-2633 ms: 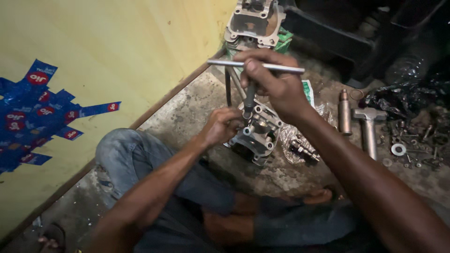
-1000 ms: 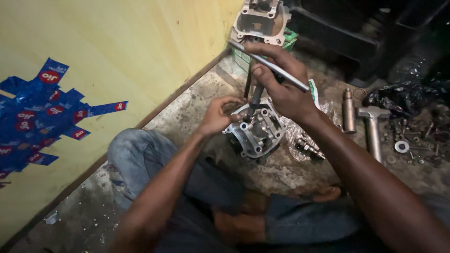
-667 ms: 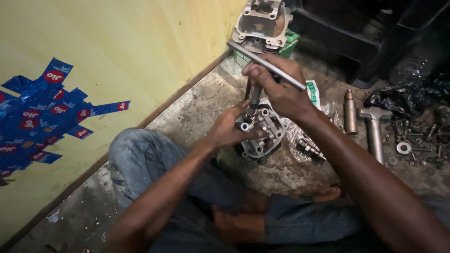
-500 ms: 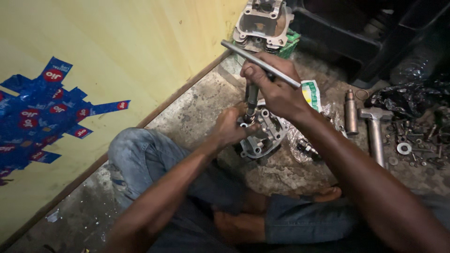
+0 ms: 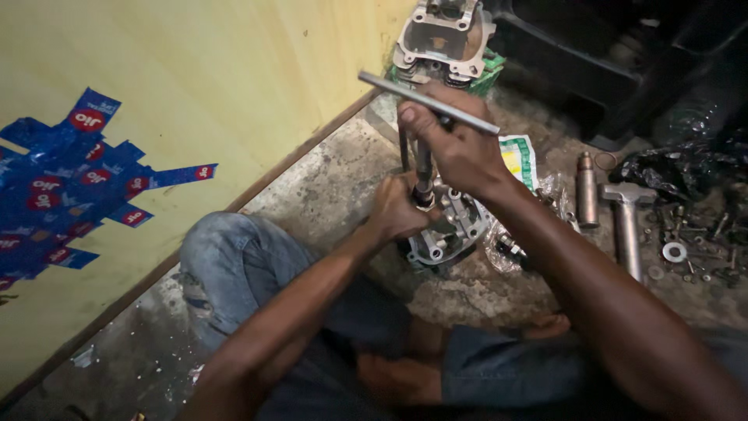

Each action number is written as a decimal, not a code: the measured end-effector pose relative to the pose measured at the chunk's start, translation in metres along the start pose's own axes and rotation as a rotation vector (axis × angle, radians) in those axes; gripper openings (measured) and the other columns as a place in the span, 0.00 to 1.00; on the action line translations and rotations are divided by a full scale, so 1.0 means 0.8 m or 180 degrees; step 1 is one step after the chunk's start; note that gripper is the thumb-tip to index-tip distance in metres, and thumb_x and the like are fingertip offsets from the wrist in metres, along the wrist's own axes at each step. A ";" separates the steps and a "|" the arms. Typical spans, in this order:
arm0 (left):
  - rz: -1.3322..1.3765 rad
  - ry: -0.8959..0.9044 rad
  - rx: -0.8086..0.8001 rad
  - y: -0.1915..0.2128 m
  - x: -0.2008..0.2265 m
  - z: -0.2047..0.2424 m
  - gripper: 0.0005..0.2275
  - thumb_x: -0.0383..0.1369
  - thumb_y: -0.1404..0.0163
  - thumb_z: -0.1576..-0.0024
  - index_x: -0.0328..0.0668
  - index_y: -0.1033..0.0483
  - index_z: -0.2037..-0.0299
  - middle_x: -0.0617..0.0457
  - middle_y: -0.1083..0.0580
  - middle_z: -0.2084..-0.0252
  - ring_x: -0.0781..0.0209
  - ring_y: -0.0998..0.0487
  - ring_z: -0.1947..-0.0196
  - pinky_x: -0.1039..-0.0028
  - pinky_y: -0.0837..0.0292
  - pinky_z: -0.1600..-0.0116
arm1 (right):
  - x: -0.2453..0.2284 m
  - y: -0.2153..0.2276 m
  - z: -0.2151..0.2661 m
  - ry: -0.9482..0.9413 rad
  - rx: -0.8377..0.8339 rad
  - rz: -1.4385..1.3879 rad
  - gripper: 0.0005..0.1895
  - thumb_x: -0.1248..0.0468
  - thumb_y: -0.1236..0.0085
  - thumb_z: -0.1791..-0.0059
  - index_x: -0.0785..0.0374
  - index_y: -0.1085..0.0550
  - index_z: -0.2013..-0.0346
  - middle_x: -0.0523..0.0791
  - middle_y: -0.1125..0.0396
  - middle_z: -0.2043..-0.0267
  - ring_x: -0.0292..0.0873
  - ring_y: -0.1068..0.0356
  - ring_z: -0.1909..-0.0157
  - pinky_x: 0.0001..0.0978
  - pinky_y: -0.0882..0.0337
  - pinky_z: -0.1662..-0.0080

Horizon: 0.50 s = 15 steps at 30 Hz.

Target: The person uses a T-handle wrench to loosen and remove bolts from an engine cylinder head, handling small components by hand while sitting on the floor.

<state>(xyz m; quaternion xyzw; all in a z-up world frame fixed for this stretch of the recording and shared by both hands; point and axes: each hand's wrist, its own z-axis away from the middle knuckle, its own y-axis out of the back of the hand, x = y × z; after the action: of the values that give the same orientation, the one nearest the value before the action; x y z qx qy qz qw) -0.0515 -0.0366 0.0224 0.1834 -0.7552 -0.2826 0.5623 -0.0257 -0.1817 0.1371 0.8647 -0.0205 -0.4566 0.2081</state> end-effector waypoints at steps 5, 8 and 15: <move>0.0157 -0.0090 -0.0147 -0.001 -0.003 -0.005 0.15 0.35 0.36 0.61 0.40 0.20 0.65 0.45 0.20 0.70 0.47 0.17 0.68 0.61 0.22 0.57 | 0.009 0.004 -0.001 0.0160 -0.0016 -0.0142 0.18 0.52 0.48 0.41 0.63 0.24 0.61 0.42 0.32 0.69 0.36 0.33 0.66 0.32 0.32 0.63; 0.0319 -0.0193 -0.0127 0.000 -0.005 -0.004 0.19 0.35 0.36 0.61 0.39 0.21 0.59 0.45 0.20 0.68 0.48 0.17 0.67 0.62 0.21 0.57 | 0.015 0.001 -0.003 0.0125 0.0001 0.0031 0.17 0.52 0.48 0.42 0.63 0.23 0.63 0.44 0.33 0.72 0.38 0.35 0.70 0.35 0.33 0.67; 0.0205 -0.0137 -0.0186 0.008 -0.006 -0.001 0.26 0.36 0.35 0.56 0.34 0.28 0.48 0.39 0.22 0.58 0.46 0.19 0.59 0.60 0.23 0.51 | 0.017 0.010 0.004 0.0301 0.0043 -0.0070 0.17 0.53 0.49 0.41 0.63 0.22 0.59 0.44 0.29 0.67 0.36 0.30 0.67 0.31 0.28 0.64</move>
<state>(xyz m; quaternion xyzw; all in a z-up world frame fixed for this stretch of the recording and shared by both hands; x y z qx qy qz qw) -0.0491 -0.0293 0.0228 0.1364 -0.7641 -0.2901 0.5599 -0.0188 -0.1930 0.1277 0.8869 -0.0043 -0.4174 0.1980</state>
